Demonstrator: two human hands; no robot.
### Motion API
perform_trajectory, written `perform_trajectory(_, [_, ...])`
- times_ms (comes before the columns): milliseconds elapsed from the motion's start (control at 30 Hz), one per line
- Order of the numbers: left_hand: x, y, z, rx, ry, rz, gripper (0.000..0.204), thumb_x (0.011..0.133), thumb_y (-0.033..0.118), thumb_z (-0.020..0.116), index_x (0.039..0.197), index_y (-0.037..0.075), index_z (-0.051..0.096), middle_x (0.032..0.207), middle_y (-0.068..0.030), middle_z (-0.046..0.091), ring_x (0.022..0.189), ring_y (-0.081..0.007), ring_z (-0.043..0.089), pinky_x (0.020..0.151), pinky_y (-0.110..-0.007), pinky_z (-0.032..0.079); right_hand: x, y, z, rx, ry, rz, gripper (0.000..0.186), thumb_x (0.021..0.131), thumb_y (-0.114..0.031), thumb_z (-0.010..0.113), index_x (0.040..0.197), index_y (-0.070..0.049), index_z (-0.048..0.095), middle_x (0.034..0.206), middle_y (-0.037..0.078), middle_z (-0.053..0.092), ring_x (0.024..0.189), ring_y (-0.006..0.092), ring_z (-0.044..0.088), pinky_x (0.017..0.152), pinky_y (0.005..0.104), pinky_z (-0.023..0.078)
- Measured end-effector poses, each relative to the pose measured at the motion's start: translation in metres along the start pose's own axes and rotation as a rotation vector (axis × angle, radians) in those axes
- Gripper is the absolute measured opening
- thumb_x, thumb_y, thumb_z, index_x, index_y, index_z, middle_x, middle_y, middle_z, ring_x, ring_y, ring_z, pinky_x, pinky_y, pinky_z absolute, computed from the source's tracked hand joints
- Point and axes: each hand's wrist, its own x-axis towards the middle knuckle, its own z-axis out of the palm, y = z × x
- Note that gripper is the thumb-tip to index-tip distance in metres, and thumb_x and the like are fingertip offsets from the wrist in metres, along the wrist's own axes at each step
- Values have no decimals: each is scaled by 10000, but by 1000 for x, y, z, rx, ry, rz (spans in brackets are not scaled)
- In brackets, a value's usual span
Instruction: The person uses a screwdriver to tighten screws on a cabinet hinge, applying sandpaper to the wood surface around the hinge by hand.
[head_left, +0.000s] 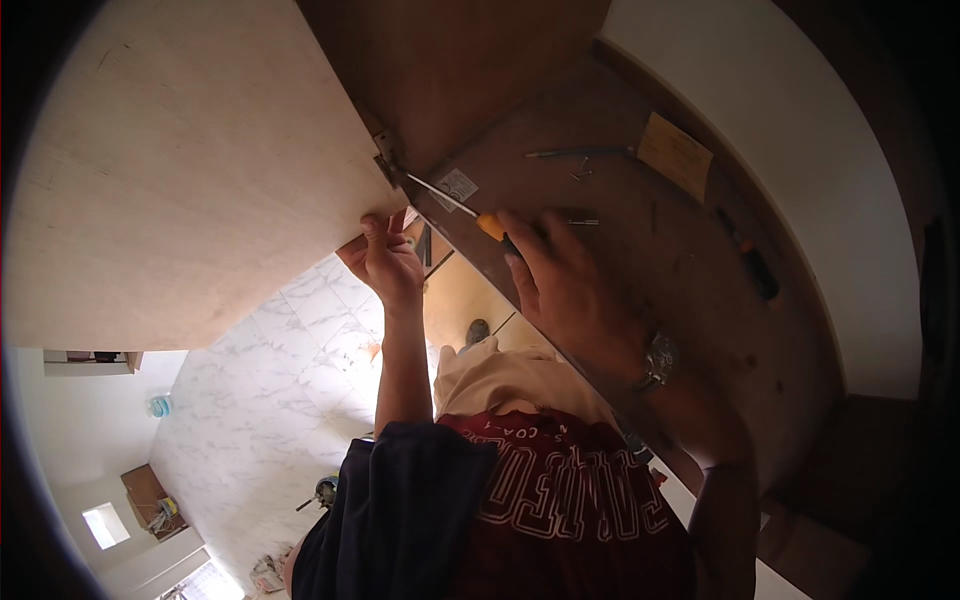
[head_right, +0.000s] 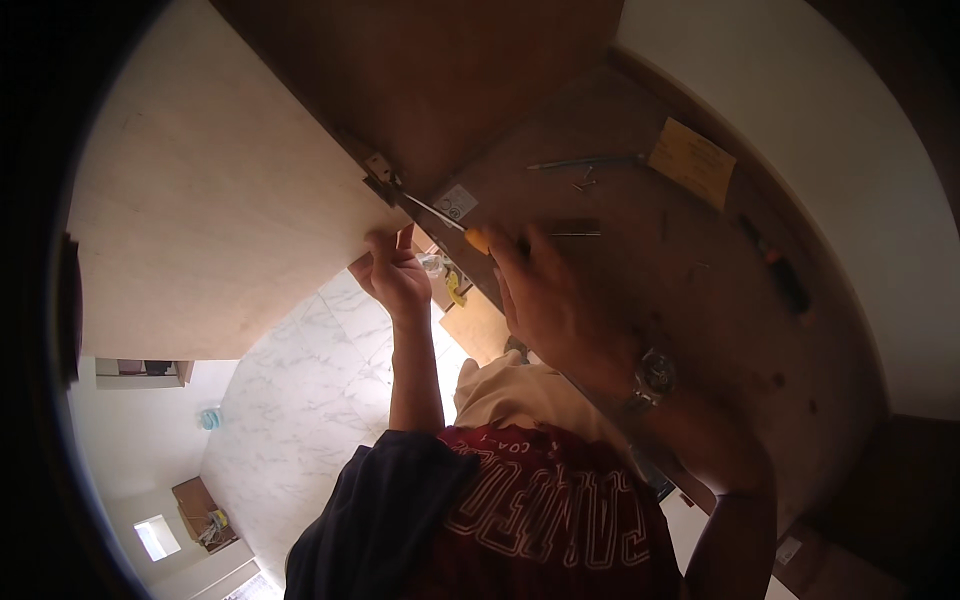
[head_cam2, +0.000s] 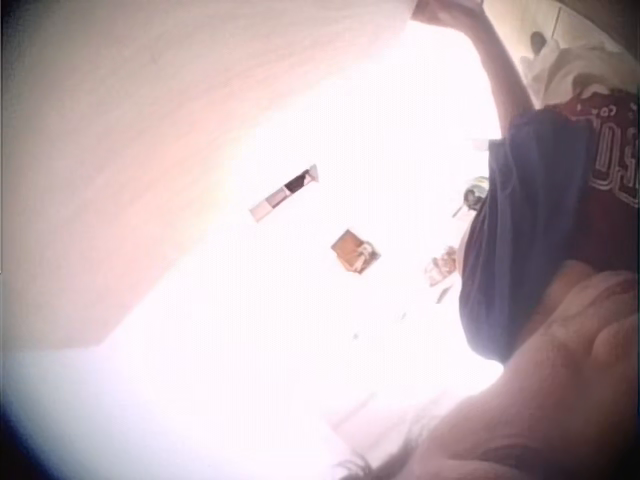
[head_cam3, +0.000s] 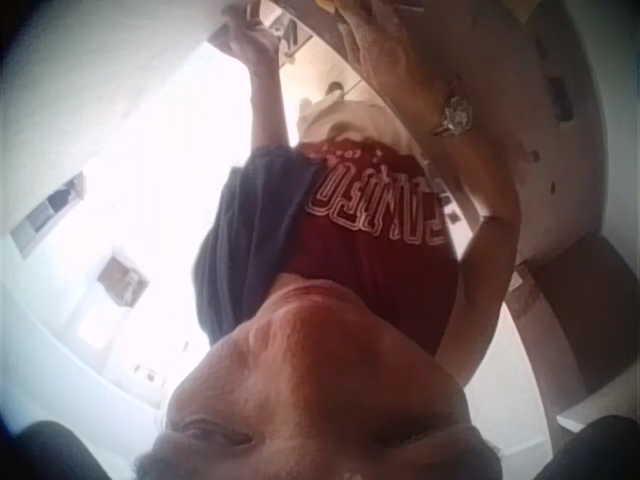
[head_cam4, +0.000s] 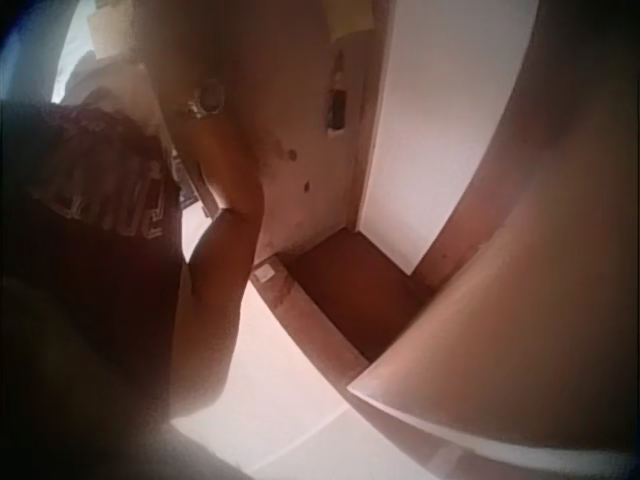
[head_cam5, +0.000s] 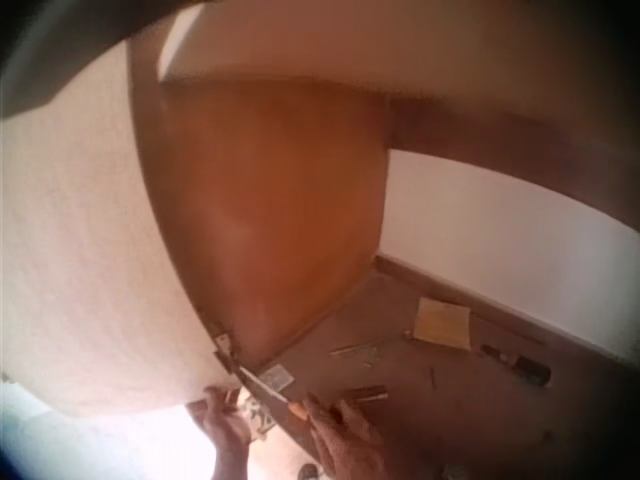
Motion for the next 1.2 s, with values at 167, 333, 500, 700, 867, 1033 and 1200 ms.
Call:
perform_trajectory(167, [-2, 2, 9, -15, 38, 15, 454, 1010, 42, 590, 1426, 100, 417, 1361, -148, 576, 1209, -293, 627, 979, -529, 571, 11, -2, -12, 953, -402, 742, 429, 982, -153, 616, 1394, -55, 546, 904, 172, 638, 767, 332, 689, 651, 411, 564])
perform_trajectory(333, [-1, 3, 7, 7, 26, -2, 475, 1014, 57, 599, 1441, 98, 397, 1363, -146, 576, 1198, -310, 635, 977, -520, 572, 3, 6, 6, 185, -43, 60, 432, 989, -160, 616, 1395, -30, 541, 948, 182, 671, 760, 323, 695, 649, 422, 551])
perform_trajectory(500, [-1, 1, 1, -22, 0, 3, 482, 1013, 62, 607, 1446, 101, 398, 1363, -143, 580, 1194, -322, 638, 973, -514, 576, 12, -9, -6, 249, -252, 265, 430, 994, -149, 625, 1382, 14, 541, 994, 197, 673, 813, 340, 686, 722, 416, 550])
perform_trajectory(700, [-1, 3, 6, -13, -2, 11, 491, 1010, 67, 616, 1451, 104, 405, 1370, -139, 578, 1205, -314, 631, 984, -526, 574, 4, 11, 3, 128, 20, -68, 407, 1023, -169, 593, 1403, -28, 553, 975, 185, 677, 723, 323, 671, 644, 396, 536])
perform_trajectory(867, [-2, 3, 9, -50, -12, 21, 487, 996, 122, 671, 1408, 89, 412, 1351, -112, 588, 1196, -272, 640, 939, -490, 613, 7, -1, -6, 392, -383, 484, 430, 1006, -214, 604, 1388, -21, 554, 1013, 211, 664, 784, 366, 685, 722, 442, 552])
perform_trajectory(1033, [0, 2, 5, 6, -28, 17, 488, 1011, 104, 636, 1442, 89, 407, 1364, -137, 591, 1221, -296, 638, 1006, -539, 566, -4, -1, 4, 177, -92, 108, 437, 1010, -242, 595, 1391, -32, 550, 967, 207, 658, 793, 388, 693, 649, 455, 559])
perform_trajectory(1200, [-3, 2, 3, -49, -20, 12, 465, 1002, 122, 663, 1395, 93, 417, 1350, -102, 593, 1183, -265, 650, 953, -475, 616, 6, -3, -6, 10, -114, 75, 424, 1008, -231, 597, 1384, -38, 555, 958, 210, 651, 775, 396, 685, 628, 457, 561])
